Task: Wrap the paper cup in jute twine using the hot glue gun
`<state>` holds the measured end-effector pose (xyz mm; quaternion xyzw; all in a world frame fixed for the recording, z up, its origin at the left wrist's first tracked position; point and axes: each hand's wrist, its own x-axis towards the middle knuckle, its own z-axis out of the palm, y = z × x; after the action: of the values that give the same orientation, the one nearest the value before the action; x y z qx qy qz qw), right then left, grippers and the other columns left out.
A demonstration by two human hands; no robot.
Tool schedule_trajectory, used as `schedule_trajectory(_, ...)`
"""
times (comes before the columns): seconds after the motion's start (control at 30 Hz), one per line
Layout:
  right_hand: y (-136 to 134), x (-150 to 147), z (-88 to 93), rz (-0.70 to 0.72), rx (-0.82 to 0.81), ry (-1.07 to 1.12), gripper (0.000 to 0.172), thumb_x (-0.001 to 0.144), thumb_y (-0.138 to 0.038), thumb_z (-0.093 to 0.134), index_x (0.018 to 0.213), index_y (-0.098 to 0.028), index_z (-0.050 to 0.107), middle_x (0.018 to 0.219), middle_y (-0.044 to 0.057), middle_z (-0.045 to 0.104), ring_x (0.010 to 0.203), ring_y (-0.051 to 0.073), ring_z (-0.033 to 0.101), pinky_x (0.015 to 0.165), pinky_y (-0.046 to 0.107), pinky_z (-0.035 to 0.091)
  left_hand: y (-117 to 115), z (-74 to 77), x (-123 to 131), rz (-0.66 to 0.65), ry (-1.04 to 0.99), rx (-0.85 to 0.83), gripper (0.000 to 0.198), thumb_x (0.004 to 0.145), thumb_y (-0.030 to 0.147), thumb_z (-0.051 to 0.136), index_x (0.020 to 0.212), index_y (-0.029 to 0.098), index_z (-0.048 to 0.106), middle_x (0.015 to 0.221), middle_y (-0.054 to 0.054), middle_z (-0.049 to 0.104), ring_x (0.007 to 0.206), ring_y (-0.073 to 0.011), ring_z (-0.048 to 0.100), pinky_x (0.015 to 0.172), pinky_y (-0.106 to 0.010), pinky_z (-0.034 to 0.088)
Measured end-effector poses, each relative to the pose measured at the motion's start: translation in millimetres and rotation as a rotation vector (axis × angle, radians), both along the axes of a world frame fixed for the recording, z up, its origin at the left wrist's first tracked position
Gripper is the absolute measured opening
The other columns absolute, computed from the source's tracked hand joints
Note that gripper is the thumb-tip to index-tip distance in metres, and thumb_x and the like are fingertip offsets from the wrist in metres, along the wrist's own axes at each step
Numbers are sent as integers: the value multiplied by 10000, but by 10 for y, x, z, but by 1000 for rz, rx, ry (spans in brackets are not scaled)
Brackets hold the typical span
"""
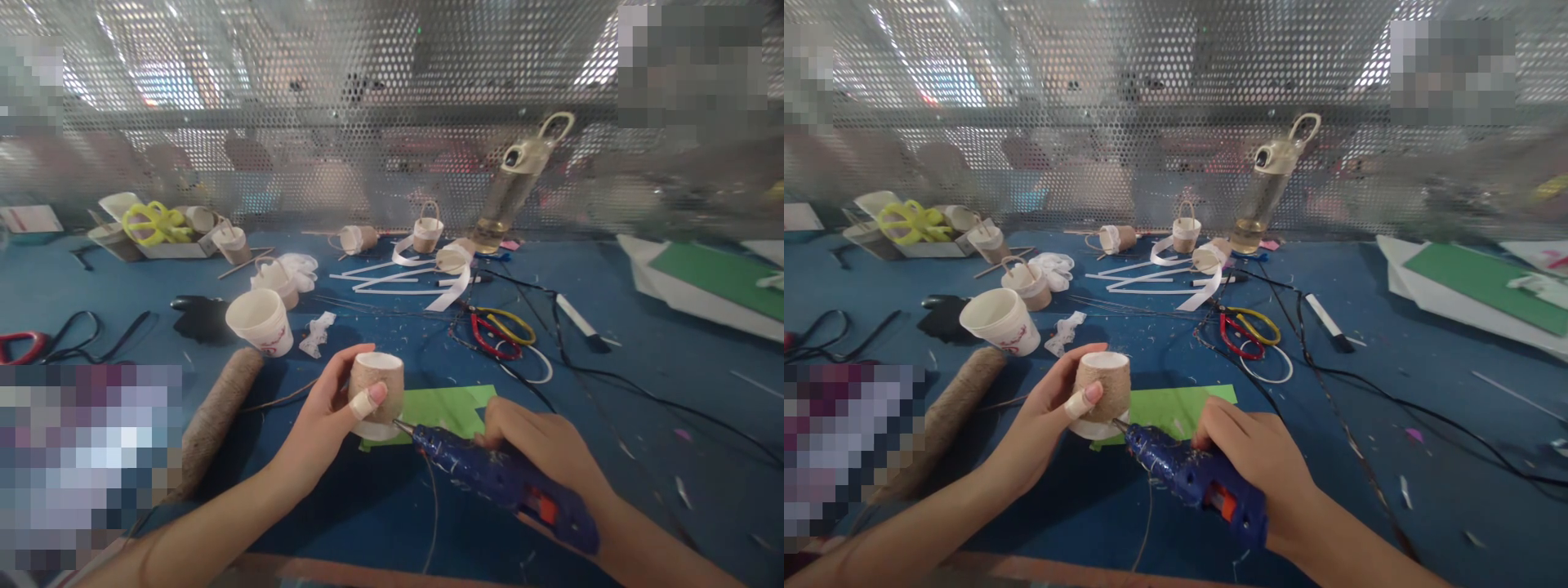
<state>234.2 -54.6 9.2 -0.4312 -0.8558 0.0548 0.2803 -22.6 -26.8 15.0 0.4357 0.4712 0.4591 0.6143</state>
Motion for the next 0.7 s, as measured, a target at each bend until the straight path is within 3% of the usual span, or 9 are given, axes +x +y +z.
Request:
schedule_trajectory(0.3, -12, -34, 27, 22, 21, 7, 201, 783, -143, 474, 787, -268, 317, 679, -58, 431, 505, 123, 401, 522, 261, 257, -4, 2, 16, -7, 53, 29, 487, 810, 437, 792, 1240, 291, 618, 1210, -39, 669, 1013, -207, 642, 803, -280, 520)
schedule_trajectory(0.7, 13, 15, 22, 27, 24, 50, 160, 770, -165, 489, 785, -260, 360, 676, -58, 462, 501, 113, 427, 510, 258, 267, -2, 3, -4, 24, -26, 11, 477, 828, 431, 772, 1266, 291, 647, 1250, -53, 682, 1094, -252, 624, 850, -307, 496)
